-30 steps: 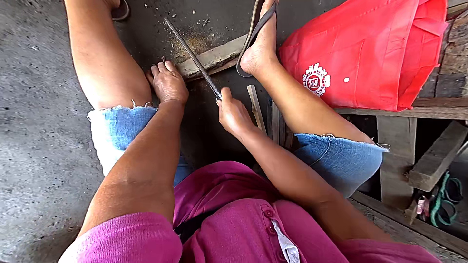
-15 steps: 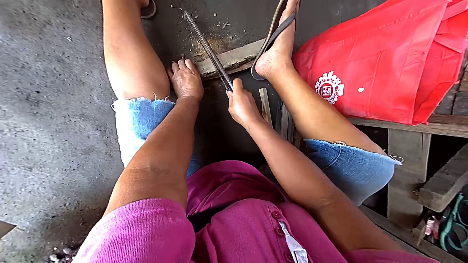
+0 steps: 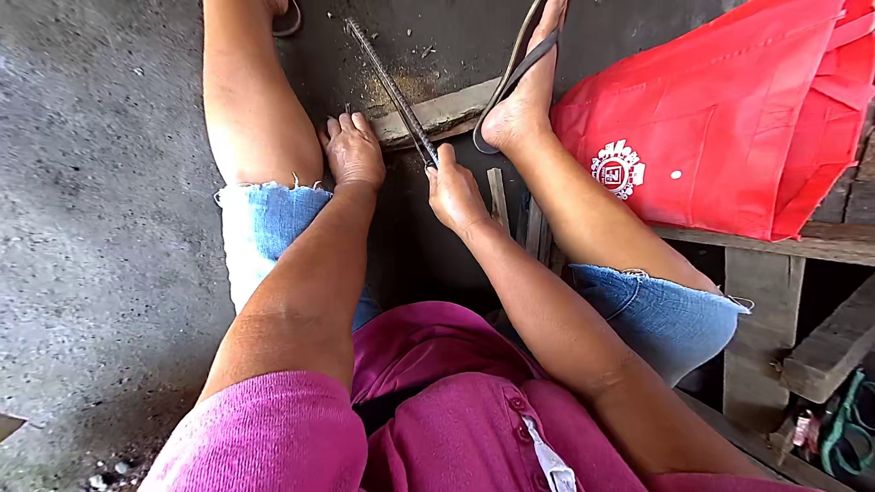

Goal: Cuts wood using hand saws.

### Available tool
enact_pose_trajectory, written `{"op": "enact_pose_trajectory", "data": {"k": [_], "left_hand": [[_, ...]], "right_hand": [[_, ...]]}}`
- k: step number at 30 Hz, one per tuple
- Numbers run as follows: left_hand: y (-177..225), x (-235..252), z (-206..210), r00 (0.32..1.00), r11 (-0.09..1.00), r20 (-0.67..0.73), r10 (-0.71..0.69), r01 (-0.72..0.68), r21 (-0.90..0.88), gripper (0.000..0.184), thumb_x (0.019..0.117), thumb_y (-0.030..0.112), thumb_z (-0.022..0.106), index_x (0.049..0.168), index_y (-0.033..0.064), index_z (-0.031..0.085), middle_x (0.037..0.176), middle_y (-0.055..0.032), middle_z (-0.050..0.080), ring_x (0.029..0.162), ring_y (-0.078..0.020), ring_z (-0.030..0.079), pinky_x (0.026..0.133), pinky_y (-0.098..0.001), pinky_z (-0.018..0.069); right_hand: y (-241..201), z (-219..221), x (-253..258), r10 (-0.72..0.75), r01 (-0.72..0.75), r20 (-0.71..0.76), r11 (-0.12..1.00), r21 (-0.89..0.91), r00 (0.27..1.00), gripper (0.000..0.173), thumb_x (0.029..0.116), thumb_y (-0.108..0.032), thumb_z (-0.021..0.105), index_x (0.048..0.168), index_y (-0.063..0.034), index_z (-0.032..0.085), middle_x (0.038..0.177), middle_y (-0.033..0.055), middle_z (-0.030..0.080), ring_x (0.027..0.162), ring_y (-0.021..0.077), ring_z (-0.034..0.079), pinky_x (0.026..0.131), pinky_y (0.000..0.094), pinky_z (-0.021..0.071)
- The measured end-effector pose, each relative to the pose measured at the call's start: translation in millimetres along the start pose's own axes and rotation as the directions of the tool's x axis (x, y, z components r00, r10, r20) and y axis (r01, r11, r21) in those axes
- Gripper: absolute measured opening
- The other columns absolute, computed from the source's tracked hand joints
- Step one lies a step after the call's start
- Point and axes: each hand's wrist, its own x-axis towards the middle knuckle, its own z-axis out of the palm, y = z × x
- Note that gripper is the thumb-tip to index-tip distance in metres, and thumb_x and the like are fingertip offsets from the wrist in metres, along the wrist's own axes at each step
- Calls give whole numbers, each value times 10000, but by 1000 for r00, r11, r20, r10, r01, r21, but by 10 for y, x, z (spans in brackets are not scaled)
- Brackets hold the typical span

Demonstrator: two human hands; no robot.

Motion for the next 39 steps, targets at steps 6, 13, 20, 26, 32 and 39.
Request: {"op": "enact_pose_trajectory", "data": {"k": [6, 13, 20, 26, 32, 39], "left_hand": [[26, 10, 21, 1000, 1000, 1, -13, 13, 16, 671, 833, 52, 765, 1415, -93, 463, 1450, -315, 514, 1416, -484, 438, 1174, -668, 277], [22, 17, 33, 1000, 999, 3, -13, 12, 38, 726, 814, 86, 801, 1430, -79, 453, 1471, -300, 502, 1431, -476, 426, 1178, -655, 288], [32, 20, 10, 1000, 999, -10, -9, 9, 34, 687, 830, 86, 792, 1408, -87, 465, 1439, -307, 523, 1404, -479, 451, 1168, -655, 295], [-1, 14, 42, 1000, 999, -1, -7, 7, 51, 698, 807, 72, 793, 1401, -84, 461, 1443, -310, 513, 1411, -483, 439, 1161, -659, 301], [5, 14, 16, 1000, 1000, -9, 1, -1, 20, 676, 817, 74, 794, 1386, -102, 474, 1423, -334, 522, 1406, -504, 438, 1164, -671, 298], [18, 17, 14, 1000, 998, 7, -23, 23, 50, 714, 795, 68, 806, 1398, -88, 460, 1440, -314, 510, 1407, -488, 438, 1164, -662, 295]], "right_hand": [[373, 88, -568, -64, 64, -114, 998, -3, 991, 316, 1098, -216, 494, 1343, -16, 471, 885, 201, 690, 842, 385, 729, 731, 527, 594], [139, 50, -123, -20, 21, -35, 1000, 8, 999, 328, 1115, -245, 445, 1382, -55, 452, 1006, 194, 708, 984, 371, 728, 837, 522, 586], [382, 83, -539, -55, 57, -110, 998, 12, 992, 319, 1102, -220, 484, 1345, -13, 471, 893, 202, 688, 859, 379, 729, 750, 520, 594], [184, 118, -197, -31, 32, -51, 999, 24, 998, 318, 1110, -225, 447, 1372, -45, 460, 973, 194, 708, 953, 374, 732, 819, 523, 591], [276, 125, -309, -37, 44, -81, 995, 92, 996, 334, 1105, -219, 471, 1384, -36, 453, 962, 201, 700, 924, 376, 728, 801, 528, 592], [220, 191, -258, -13, 17, -78, 999, 51, 997, 329, 1105, -231, 464, 1369, -36, 482, 964, 199, 712, 946, 379, 732, 808, 534, 589]]}}
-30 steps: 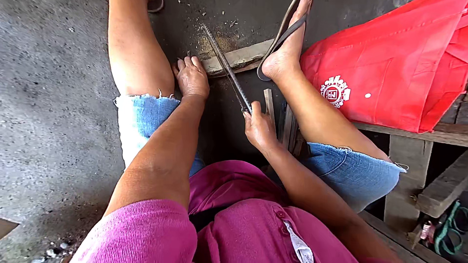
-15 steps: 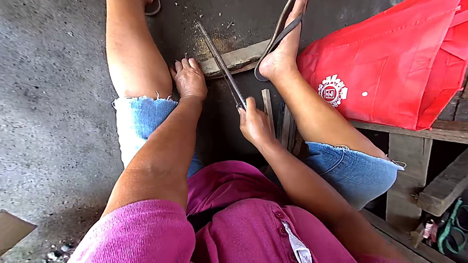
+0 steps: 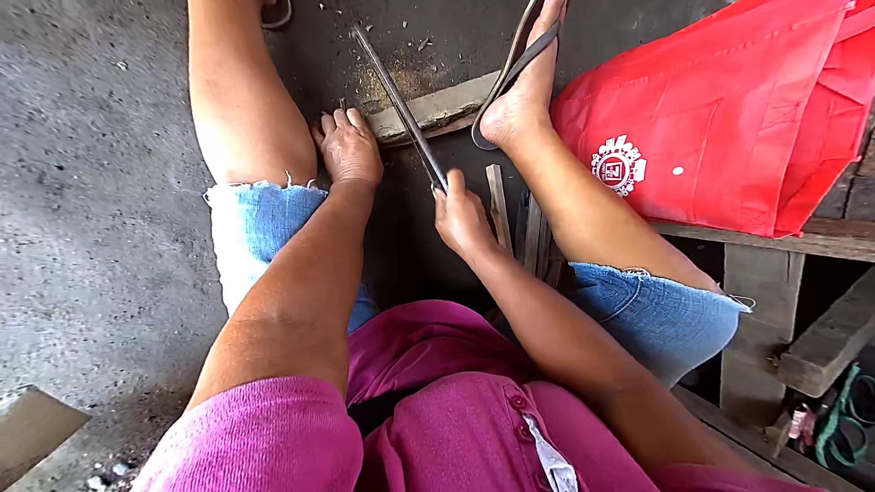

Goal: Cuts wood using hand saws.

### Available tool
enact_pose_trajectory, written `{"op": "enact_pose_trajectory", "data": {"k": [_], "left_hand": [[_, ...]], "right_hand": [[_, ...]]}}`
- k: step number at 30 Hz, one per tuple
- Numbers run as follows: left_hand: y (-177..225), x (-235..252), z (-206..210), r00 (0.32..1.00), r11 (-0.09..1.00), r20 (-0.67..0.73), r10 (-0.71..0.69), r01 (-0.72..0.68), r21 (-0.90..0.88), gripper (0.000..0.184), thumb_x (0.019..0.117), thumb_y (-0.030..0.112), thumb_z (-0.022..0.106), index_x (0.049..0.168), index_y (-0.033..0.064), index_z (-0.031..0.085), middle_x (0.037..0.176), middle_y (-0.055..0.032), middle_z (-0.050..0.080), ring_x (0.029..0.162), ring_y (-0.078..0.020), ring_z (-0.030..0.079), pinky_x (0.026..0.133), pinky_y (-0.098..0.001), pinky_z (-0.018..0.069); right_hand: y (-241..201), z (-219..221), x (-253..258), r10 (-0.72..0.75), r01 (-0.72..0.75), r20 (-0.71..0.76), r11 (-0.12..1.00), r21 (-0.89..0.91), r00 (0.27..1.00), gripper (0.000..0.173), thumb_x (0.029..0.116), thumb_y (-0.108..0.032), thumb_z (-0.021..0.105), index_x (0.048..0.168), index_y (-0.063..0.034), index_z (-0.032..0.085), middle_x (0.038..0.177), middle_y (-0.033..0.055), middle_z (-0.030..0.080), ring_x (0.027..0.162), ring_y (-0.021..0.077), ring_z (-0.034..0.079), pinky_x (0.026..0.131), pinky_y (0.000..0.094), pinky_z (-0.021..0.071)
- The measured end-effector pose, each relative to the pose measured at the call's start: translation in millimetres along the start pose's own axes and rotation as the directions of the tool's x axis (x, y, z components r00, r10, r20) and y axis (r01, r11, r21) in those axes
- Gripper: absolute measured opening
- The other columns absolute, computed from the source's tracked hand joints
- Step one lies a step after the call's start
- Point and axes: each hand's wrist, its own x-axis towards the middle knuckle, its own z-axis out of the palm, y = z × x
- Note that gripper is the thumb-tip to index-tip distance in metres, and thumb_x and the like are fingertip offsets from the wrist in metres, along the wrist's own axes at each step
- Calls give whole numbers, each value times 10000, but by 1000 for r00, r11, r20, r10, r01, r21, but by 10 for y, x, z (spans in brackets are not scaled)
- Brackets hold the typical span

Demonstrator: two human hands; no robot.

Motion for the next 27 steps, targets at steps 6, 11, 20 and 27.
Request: {"op": "enact_pose_trajectory", "data": {"k": [6, 11, 20, 27], "left_hand": [[-42, -47, -32, 999, 996, -24, 33, -35, -84, 646, 837, 37, 751, 1402, -112, 474, 1453, -331, 507, 1414, -503, 430, 1160, -677, 300], [-26, -41, -35, 1000, 997, -19, 20, -21, -73, 592, 838, -12, 711, 1388, -80, 504, 1429, -291, 541, 1404, -472, 455, 1176, -652, 294], [-35, -80, -48, 999, 997, -21, 29, -31, -72, 544, 869, -24, 672, 1389, -65, 515, 1428, -275, 548, 1391, -455, 472, 1170, -625, 327], [-39, -57, -15, 1000, 998, -14, 4, -5, -63, 520, 892, -18, 652, 1395, -35, 522, 1429, -243, 557, 1400, -425, 474, 1174, -626, 312]], "right_hand": [[-49, -49, 148, -35, 37, -33, 997, 63, 999, 366, 1100, -236, 487, 1398, -26, 462, 1023, 221, 704, 957, 381, 726, 836, 545, 586], [227, 31, -319, -17, 21, -96, 999, 37, 995, 301, 1087, -205, 525, 1279, 25, 508, 826, 195, 673, 778, 358, 713, 732, 512, 587], [17, -13, 251, -1, 2, -4, 987, 158, 1000, 342, 1114, -261, 453, 1362, -26, 453, 873, 203, 664, 707, 347, 700, 653, 528, 595], [34, -5, -201, 42, -42, -20, 999, 1, 999, 344, 1099, -213, 493, 1344, 29, 490, 926, 226, 699, 912, 390, 725, 839, 529, 573]]}}
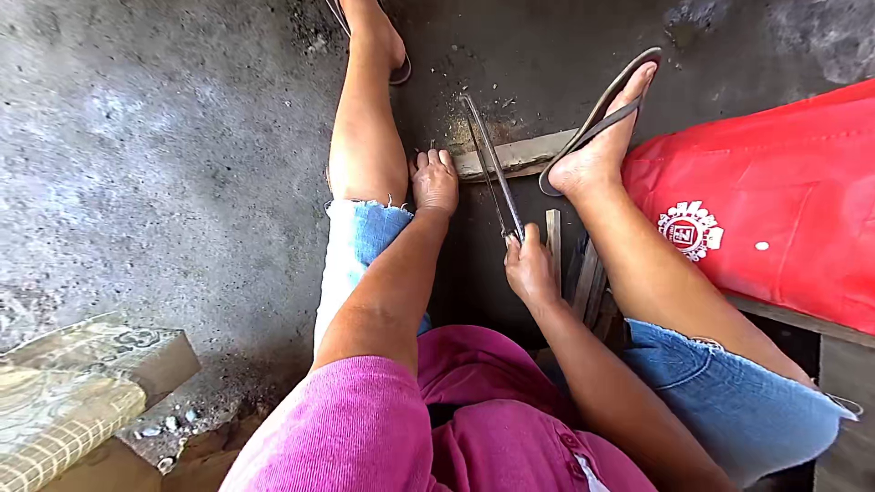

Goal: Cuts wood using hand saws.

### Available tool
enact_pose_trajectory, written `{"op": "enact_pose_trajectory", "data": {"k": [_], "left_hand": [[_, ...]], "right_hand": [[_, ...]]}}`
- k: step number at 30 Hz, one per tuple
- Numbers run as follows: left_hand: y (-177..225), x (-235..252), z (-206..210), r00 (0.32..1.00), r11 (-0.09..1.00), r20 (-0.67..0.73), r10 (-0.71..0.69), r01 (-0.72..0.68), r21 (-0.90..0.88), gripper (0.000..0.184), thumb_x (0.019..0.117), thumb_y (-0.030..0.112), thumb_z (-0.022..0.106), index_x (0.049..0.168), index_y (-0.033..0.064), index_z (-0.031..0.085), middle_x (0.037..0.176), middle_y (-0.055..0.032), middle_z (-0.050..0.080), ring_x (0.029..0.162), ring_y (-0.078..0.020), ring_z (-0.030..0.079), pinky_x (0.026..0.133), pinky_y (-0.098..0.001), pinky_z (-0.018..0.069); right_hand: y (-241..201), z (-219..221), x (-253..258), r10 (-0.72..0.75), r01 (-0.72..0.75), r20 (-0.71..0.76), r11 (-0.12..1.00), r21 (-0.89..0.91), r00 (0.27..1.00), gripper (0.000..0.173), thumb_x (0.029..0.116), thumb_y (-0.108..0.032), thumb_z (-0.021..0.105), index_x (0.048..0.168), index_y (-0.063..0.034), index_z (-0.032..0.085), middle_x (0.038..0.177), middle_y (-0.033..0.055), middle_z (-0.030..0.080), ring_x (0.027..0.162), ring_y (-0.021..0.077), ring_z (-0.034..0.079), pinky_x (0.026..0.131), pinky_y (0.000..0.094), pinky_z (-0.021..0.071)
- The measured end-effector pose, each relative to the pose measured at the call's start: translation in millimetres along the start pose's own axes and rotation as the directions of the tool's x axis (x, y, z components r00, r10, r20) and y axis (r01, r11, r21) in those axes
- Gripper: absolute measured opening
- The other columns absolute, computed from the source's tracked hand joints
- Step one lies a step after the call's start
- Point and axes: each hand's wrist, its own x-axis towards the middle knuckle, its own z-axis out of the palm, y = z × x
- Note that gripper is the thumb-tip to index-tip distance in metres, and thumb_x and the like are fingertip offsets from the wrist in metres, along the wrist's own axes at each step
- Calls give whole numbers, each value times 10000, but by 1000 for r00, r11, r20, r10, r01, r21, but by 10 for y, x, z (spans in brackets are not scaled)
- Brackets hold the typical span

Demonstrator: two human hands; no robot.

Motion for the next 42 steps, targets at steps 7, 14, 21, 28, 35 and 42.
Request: {"op": "enact_pose_trajectory", "data": {"k": [7, 14, 21, 28, 35, 42], "left_hand": [[3, 12, -16, 1000, 1000, -6, 17, -17, -4, 505, 900, -18, 642, 1389, -51, 520, 1425, -257, 553, 1395, -435, 475, 1172, -603, 335], [3, -1, -7, 1000, 1000, -12, 11, -11, -23, 469, 935, -7, 605, 1395, -44, 526, 1434, -250, 556, 1404, -426, 474, 1176, -618, 313], [-6, 11, -13, 1000, 1000, -5, 26, -26, 3, 476, 928, -7, 616, 1393, -43, 523, 1435, -244, 553, 1396, -424, 479, 1178, -609, 324], [12, 7, -10, 1000, 1000, -4, 8, -8, 14, 459, 932, -8, 605, 1383, -39, 528, 1421, -243, 562, 1385, -421, 493, 1179, -612, 314], [26, -5, -40, 999, 999, 39, 19, -20, 46, 549, 876, -15, 678, 1398, -32, 507, 1444, -237, 540, 1405, -420, 465, 1177, -597, 325], [-18, -19, -86, 996, 986, 52, 77, -68, -150, 695, 905, 329, 682, 1440, -68, 484, 1483, -311, 497, 1448, -481, 402, 1178, -686, 252]], "right_hand": [[-78, 35, 458, -53, 54, -8, 991, 122, 999, 361, 1116, -254, 455, 1384, -12, 442, 945, 243, 677, 857, 403, 713, 767, 562, 584], [62, 27, 8, 10, -10, -1, 998, 65, 1000, 332, 1099, -189, 496, 1336, 44, 488, 902, 201, 696, 851, 343, 730, 820, 497, 587], [-124, -19, 552, -4, -9, 69, 981, 194, 998, 338, 1126, -285, 423, 1354, -36, 423, 783, 174, 627, 609, 321, 663, 595, 494, 587], [72, 15, 38, -2, 1, 9, 996, 94, 1000, 312, 1103, -190, 486, 1326, 29, 484, 854, 176, 684, 777, 313, 724, 764, 481, 598], [-112, -10, 570, 18, -34, 68, 970, 241, 997, 318, 1129, -286, 418, 1335, -43, 426, 756, 149, 615, 572, 290, 654, 555, 460, 586], [111, 136, 41, -73, 69, -70, 996, -51, 995, 354, 1103, -241, 491, 1332, 29, 487, 913, 258, 696, 909, 443, 724, 795, 565, 583]]}}
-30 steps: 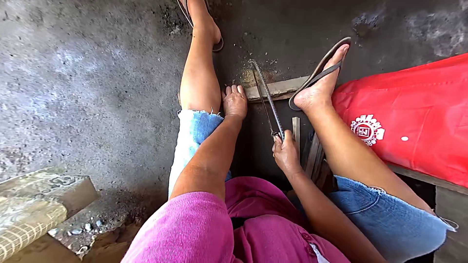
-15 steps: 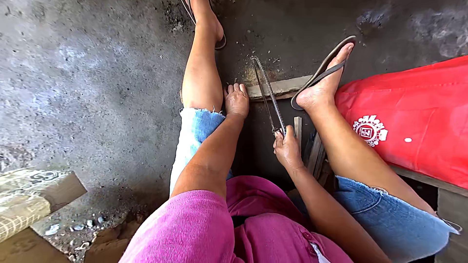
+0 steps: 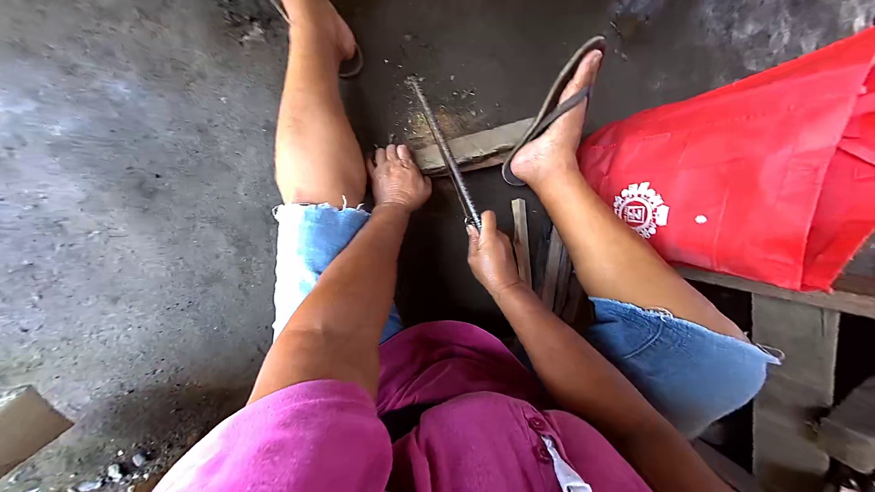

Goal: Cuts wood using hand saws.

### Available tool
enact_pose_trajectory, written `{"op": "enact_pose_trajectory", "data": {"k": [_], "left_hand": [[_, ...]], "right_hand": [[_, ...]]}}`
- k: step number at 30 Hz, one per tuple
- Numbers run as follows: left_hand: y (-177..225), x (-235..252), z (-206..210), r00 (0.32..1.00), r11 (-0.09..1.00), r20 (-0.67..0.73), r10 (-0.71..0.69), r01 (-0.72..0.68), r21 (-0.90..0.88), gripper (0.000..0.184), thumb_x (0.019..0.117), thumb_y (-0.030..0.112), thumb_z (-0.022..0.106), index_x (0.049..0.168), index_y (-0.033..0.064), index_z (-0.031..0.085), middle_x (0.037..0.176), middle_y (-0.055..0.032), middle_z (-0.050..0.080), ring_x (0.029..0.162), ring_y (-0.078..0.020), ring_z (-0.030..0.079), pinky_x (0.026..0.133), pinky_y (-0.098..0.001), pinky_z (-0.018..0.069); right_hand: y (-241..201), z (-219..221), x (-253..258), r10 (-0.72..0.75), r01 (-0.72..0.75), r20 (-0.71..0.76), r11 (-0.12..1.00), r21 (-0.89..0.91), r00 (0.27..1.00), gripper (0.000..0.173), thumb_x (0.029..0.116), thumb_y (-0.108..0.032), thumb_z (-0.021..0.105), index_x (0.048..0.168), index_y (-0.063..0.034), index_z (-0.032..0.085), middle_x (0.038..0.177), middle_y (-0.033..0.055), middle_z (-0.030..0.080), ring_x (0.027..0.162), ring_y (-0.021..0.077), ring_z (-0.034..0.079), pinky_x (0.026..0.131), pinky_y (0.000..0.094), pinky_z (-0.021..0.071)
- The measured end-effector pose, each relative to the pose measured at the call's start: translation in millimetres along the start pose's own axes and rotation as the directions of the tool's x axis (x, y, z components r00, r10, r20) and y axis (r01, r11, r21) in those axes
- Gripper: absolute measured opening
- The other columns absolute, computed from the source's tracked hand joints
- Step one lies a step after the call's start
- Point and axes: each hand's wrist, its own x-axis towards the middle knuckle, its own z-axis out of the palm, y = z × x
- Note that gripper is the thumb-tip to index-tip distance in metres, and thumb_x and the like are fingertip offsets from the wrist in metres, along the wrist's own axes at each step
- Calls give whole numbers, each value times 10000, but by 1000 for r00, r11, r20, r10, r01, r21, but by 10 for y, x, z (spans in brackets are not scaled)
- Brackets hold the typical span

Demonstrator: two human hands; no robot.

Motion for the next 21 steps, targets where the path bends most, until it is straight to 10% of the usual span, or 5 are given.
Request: {"op": "enact_pose_trajectory", "data": {"k": [9, 13, 17, 21], "left_hand": [[-129, 17, -60, 998, 923, -55, -3, -18, -383, 836, 1040, 665, 176, 1235, 39, 696, 1424, -216, 602, 1433, -407, 457, 1183, -633, 286], [-120, 68, -62, 1000, 958, 23, -14, 20, -285, 612, 1031, 548, 479, 1157, 4, 728, 1511, -211, 511, 1473, -410, 377, 1175, -643, 284], [-68, 102, -46, 998, 970, 37, -48, 55, -236, 560, 1060, 444, 422, 1239, -15, 689, 1548, -223, 479, 1499, -418, 351, 1196, -661, 244], [-58, 121, -18, 997, 966, 17, -75, 77, -246, 556, 1048, 425, 400, 1164, -44, 676, 1511, -241, 502, 1476, -426, 379, 1165, -677, 275]], "right_hand": [[-61, 191, -88, -149, 140, -28, 966, -216, 988, 257, 1048, -86, 513, 1260, 54, 546, 1048, 266, 680, 928, 428, 721, 745, 530, 595], [-90, 281, -81, -147, 156, 59, 961, -230, 987, 311, 1039, -109, 531, 1304, 53, 535, 1160, 281, 657, 1094, 450, 669, 839, 560, 560], [-49, 15, -114, -145, 191, 285, 972, -140, 947, 604, 997, -322, 691, 1460, 1, 476, 1330, 272, 592, 1209, 440, 615, 929, 582, 543], [349, -741, -91, -168, 234, 219, 915, -327, 961, 445, 1026, -384, 619, 1317, -50, 649, 1264, 247, 624, 1156, 446, 624, 911, 645, 515]]}}
